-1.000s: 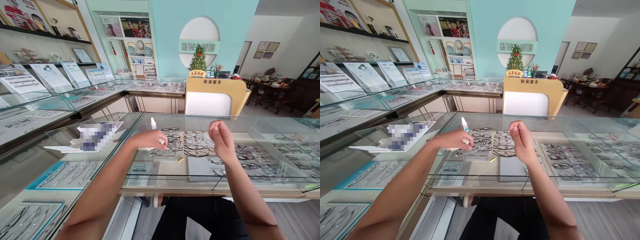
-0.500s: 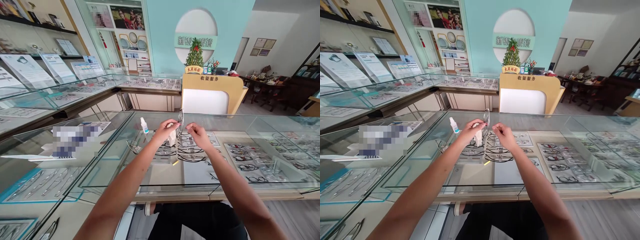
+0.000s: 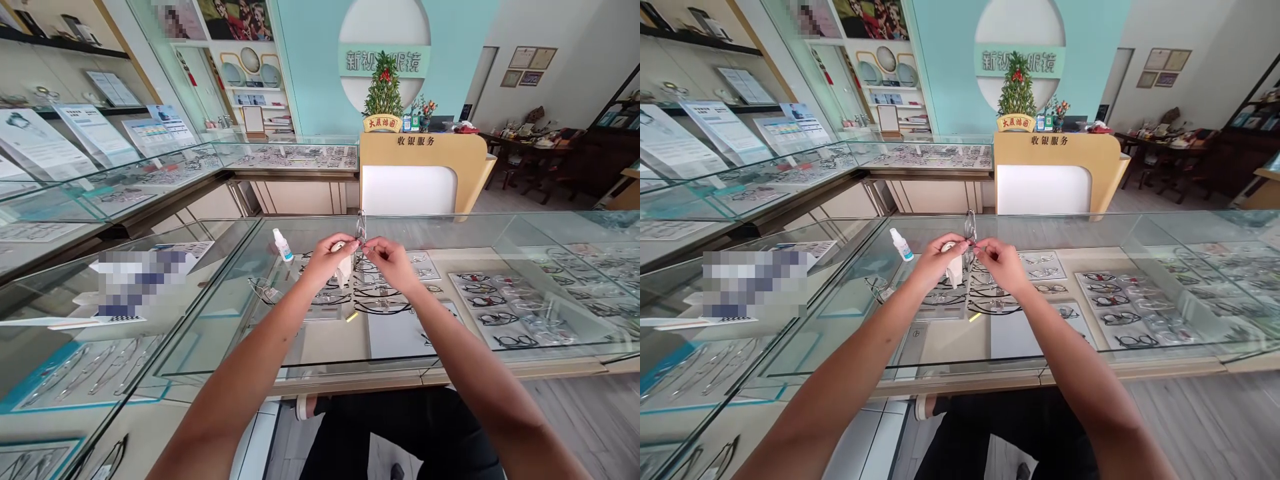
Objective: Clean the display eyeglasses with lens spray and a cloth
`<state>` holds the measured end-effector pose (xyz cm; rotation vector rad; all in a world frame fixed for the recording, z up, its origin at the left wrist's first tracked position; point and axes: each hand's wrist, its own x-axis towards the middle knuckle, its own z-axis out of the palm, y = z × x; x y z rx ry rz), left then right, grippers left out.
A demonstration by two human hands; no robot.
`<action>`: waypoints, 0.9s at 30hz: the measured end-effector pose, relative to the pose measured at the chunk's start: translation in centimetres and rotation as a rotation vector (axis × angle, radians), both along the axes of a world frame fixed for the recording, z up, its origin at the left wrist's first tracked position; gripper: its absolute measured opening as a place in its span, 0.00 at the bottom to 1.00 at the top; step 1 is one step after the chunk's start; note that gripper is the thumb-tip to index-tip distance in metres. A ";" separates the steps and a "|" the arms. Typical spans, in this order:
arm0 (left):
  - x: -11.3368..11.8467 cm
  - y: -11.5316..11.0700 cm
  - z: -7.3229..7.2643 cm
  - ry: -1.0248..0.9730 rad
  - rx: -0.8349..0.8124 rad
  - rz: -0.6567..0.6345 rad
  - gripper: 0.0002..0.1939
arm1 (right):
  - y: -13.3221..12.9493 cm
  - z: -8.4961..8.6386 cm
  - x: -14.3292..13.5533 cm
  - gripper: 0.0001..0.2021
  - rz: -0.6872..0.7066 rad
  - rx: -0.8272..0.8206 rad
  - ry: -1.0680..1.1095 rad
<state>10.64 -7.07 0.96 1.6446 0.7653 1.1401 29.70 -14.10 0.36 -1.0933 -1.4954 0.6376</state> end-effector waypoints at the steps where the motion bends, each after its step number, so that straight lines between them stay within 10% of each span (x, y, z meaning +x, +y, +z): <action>1: 0.0 0.0 0.0 -0.003 0.003 0.001 0.25 | 0.0 0.0 0.0 0.22 -0.007 0.006 0.001; 13: -0.9 0.2 0.8 0.107 0.052 0.001 0.25 | -0.1 0.4 2.2 0.16 -0.535 0.199 0.037; 27: 0.7 -2.4 0.9 0.107 0.077 0.005 0.23 | 0.2 -0.8 0.4 0.27 -0.511 0.381 -0.256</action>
